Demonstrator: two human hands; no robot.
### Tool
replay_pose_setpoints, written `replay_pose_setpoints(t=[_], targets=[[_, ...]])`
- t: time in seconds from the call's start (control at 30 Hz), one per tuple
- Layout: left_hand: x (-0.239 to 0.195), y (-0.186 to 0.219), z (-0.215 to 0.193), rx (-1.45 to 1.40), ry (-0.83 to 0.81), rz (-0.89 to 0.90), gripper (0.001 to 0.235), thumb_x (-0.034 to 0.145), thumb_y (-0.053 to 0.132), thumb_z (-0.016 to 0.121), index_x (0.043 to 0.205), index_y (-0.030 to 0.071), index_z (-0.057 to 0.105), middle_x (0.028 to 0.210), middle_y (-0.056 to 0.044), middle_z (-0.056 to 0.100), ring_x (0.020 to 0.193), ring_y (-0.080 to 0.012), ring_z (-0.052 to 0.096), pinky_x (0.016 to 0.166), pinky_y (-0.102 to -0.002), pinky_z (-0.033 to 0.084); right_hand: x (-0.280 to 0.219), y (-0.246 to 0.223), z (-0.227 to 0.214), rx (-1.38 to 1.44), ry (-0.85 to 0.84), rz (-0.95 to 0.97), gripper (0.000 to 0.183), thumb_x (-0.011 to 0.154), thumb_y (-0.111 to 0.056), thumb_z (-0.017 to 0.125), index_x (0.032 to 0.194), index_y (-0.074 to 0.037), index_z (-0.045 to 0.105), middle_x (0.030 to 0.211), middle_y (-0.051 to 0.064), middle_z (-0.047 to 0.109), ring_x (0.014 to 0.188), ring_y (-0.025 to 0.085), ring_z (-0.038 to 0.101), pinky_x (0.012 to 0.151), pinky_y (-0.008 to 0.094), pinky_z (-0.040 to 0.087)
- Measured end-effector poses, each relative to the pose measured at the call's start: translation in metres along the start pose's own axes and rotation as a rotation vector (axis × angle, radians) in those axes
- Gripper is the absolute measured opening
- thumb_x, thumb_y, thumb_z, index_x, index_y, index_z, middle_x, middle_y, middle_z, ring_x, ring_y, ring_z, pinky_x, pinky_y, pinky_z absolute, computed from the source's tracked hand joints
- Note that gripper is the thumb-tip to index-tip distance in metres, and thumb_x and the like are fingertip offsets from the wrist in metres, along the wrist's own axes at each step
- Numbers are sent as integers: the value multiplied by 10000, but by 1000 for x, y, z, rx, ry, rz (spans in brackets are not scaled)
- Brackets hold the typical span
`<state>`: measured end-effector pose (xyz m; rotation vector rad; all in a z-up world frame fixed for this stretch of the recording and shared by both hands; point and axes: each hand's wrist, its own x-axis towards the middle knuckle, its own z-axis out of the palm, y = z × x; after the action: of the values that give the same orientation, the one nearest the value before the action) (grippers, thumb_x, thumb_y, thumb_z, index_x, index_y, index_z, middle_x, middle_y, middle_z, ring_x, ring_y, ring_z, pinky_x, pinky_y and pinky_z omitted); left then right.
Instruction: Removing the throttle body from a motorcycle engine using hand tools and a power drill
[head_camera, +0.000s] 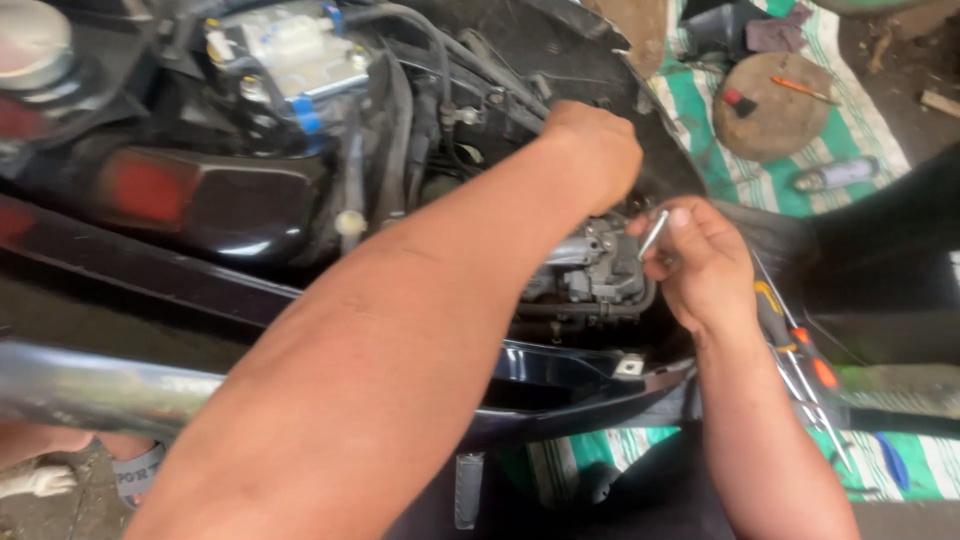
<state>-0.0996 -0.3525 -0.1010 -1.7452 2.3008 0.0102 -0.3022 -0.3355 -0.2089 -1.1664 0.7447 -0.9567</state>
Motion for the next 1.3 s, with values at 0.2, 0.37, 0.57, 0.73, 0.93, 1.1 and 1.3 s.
replay_pose_setpoints(t=[0.2,0.37,0.57,0.73,0.93,1.1,1.3], targets=[[-11,-5,-2,-22,-63,-2,306,1035,111,585,1140,84,871,1202,-105,843,1206,-366,760,917,-662,637,6,4,-42,254,44,65,231,1190,-211,528,1187,-21,660,1046,272,792,867,314,811,630,336,603],[-16,-1,5,-29,-118,28,281,1002,239,676,1096,89,895,1137,-144,861,1177,-393,792,951,-620,643,4,1,-155,421,138,176,352,1060,-386,641,1171,-61,718,998,223,825,805,357,830,665,519,711],[-35,24,-35,-72,-320,-15,380,994,281,638,1160,37,878,1241,-225,848,1252,-449,773,1051,-639,614,-54,5,-282,-15,483,312,365,1004,-213,534,1349,-113,599,977,95,753,795,247,797,710,418,736],[-31,32,-24,-120,-399,-20,438,971,361,682,1233,63,868,1216,-225,851,1230,-465,777,1050,-625,620,-86,55,-325,-305,531,360,609,965,103,541,1563,58,432,1095,241,672,888,318,778,795,482,731],[-37,43,-15,-253,-460,6,440,1001,360,649,1323,116,824,1245,-199,831,1249,-471,749,1050,-637,607,-72,130,-360,-1283,527,625,410,952,-414,841,1359,-442,798,1164,1,835,1179,317,774,1036,466,606],[-38,50,-32,-409,-576,7,483,1024,374,632,1444,164,748,1412,-177,759,1356,-453,693,1123,-652,568,-71,155,-345,-1305,362,625,451,958,-347,842,1402,-322,764,1314,-2,813,1283,336,735,1165,493,556],[-20,-10,45,-494,-402,-244,412,1054,330,529,1334,172,787,1267,-168,787,1204,-446,763,951,-662,623,-112,145,-337,-1544,233,497,341,1079,-365,722,1389,-237,786,1280,62,841,1259,308,770,1133,482,583]])
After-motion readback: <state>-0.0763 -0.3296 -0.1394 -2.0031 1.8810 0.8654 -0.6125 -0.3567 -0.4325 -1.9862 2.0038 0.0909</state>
